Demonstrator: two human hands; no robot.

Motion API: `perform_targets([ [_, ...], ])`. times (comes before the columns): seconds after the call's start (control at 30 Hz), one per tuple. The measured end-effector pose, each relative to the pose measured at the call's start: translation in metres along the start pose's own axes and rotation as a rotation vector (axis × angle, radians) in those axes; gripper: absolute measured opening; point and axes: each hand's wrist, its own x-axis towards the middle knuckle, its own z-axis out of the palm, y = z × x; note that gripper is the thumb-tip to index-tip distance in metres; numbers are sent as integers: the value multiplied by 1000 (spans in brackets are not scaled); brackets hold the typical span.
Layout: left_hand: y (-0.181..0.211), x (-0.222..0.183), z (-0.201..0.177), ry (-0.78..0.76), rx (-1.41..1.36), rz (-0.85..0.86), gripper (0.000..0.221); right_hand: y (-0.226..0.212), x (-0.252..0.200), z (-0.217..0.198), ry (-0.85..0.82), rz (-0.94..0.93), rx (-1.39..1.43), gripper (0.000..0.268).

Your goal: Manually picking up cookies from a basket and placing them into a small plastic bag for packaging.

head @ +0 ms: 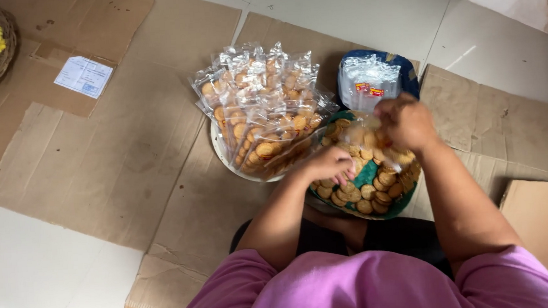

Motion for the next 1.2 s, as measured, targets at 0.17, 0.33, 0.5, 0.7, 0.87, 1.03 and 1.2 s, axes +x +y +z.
perform_targets([
  [0.17, -23, 20, 20, -170, 122, 43, 26, -41, 78, -32, 170, -40, 5, 10],
  [0.33, 8, -15, 21, -179, 429, 85, 19, -110, 134, -26, 186, -29, 559, 8],
  [0.5, 8, -9, 14, -187, 371, 204, 38, -117, 171, 74, 104, 259, 1333, 4],
  [0.7, -12, 2, 16, -142, 413, 176, 36, -65, 191, 193, -169, 484, 983, 7],
  [0.87, -20, 2, 8, -135, 399, 144, 33, -66, 177, 146, -259, 203, 317, 34],
  [1.03, -23, 9, 6, -181, 457, 65, 35, -9, 163, 141, -235, 241, 143, 47],
  [1.2, -4, 6, 3, -153, 450, 3, 35, 37, 128, 107, -428, 480, 95, 86],
])
